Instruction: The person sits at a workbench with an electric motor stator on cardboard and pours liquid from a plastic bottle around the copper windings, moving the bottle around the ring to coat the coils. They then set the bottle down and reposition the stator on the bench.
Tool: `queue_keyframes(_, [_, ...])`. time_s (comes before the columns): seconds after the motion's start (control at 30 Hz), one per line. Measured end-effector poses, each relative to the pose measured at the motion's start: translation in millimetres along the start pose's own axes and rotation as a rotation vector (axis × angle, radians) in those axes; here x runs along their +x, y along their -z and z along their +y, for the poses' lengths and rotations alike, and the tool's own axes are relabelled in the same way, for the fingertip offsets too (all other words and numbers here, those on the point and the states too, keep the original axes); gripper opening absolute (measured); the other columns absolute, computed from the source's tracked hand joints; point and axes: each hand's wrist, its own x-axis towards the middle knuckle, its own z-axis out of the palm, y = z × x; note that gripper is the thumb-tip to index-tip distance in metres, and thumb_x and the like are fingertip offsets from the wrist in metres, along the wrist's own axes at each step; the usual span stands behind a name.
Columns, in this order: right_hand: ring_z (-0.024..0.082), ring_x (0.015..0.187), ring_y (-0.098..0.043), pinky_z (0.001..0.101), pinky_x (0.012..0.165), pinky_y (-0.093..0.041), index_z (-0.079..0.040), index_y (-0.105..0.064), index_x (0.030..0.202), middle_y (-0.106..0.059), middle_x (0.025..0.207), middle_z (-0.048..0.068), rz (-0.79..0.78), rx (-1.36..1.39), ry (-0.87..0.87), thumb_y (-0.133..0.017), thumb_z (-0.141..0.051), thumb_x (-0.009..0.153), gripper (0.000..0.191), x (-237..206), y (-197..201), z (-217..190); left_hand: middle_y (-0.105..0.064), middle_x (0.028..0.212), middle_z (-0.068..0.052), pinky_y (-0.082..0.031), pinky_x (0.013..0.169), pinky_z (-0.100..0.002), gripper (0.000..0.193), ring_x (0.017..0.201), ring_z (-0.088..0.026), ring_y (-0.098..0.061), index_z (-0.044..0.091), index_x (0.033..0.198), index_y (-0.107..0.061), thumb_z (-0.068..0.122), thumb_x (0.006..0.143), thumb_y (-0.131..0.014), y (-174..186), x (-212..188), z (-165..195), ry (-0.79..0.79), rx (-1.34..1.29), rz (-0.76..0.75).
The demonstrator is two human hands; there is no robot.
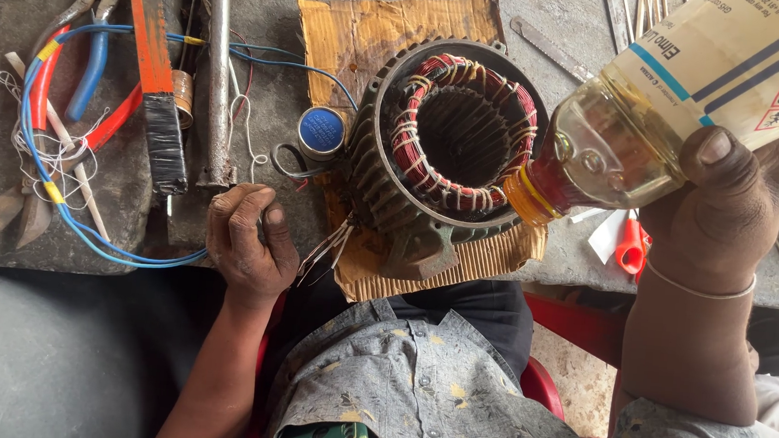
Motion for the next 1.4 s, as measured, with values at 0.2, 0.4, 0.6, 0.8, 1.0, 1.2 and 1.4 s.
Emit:
queue_keyframes(0.2, [0.024, 0.120, -0.064, 0.0349, 0.110, -0.053, 0.007, -0.041, 0.152, -0.061, 0.129, 0.013, 0.006, -0.002, 0.021, -0.090, -0.020, 0.095, 0.079, 2, -8, 5, -0.060, 0.108, -0.013, -0.053, 0.082, -0.038, 0.015, 0.098, -0.024, -0.063, 0.002, 0.118, -0.055, 0.015, 0.114, -0.049, 1, 0, 1, 0.003, -0.001, -0.002])
queue_keyframes(0.4, [0.023, 0.121, -0.064, 0.0339, 0.111, -0.053, 0.007, -0.041, 0.154, -0.061, 0.130, 0.013, 0.001, -0.024, 0.023, -0.090, -0.021, 0.095, 0.082, 4, -10, 6, -0.060, 0.108, -0.012, -0.054, 0.083, -0.039, 0.014, 0.099, -0.024, -0.063, 0.003, 0.118, -0.055, 0.014, 0.114, -0.049, 1, 1, 1, -0.008, 0.009, 0.003])
queue_keyframes(0.6, [0.024, 0.121, -0.064, 0.0346, 0.111, -0.054, 0.007, -0.042, 0.153, -0.061, 0.130, 0.012, 0.024, -0.061, 0.014, -0.090, -0.021, 0.096, 0.080, 2, -6, 2, -0.060, 0.107, -0.013, -0.053, 0.082, -0.039, 0.013, 0.097, -0.024, -0.063, 0.002, 0.118, -0.055, 0.014, 0.113, -0.049, 1, 2, 1, -0.001, 0.000, 0.004])
queue_keyframes(0.8, [0.024, 0.122, -0.063, 0.0342, 0.111, -0.053, 0.007, -0.042, 0.150, -0.061, 0.130, 0.013, 0.009, -0.024, 0.039, -0.091, -0.019, 0.097, 0.077, 3, -9, 12, -0.061, 0.107, -0.012, -0.053, 0.083, -0.039, 0.013, 0.098, -0.024, -0.063, 0.002, 0.118, -0.055, 0.014, 0.113, -0.050, 1, 2, 1, -0.004, -0.002, 0.008])
queue_keyframes(1.0, [0.023, 0.121, -0.064, 0.0344, 0.110, -0.053, 0.005, -0.043, 0.154, -0.061, 0.130, 0.012, -0.006, -0.019, 0.053, -0.091, -0.022, 0.096, 0.080, 4, -9, 8, -0.062, 0.107, -0.012, -0.053, 0.083, -0.039, 0.013, 0.098, -0.024, -0.063, 0.002, 0.118, -0.055, 0.013, 0.113, -0.051, 1, 1, 0, -0.008, -0.001, 0.009])
queue_keyframes(1.2, [0.024, 0.121, -0.064, 0.0355, 0.111, -0.053, 0.005, -0.043, 0.151, -0.061, 0.130, 0.012, 0.013, -0.017, 0.045, -0.088, -0.019, 0.099, 0.073, 3, -9, 6, -0.061, 0.107, -0.012, -0.053, 0.082, -0.039, 0.012, 0.098, -0.024, -0.063, 0.003, 0.118, -0.055, 0.013, 0.113, -0.051, 0, 0, -1, -0.006, -0.002, 0.007])
queue_keyframes(1.4, [0.024, 0.122, -0.063, 0.0355, 0.112, -0.052, 0.003, -0.041, 0.152, -0.060, 0.132, 0.012, 0.002, 0.067, 0.064, -0.086, -0.014, 0.100, 0.071, 5, -15, 16, -0.061, 0.108, -0.012, -0.053, 0.083, -0.040, 0.012, 0.099, -0.025, -0.063, 0.003, 0.119, -0.055, 0.012, 0.112, -0.051, 0, -1, -3, 0.001, -0.002, 0.003])
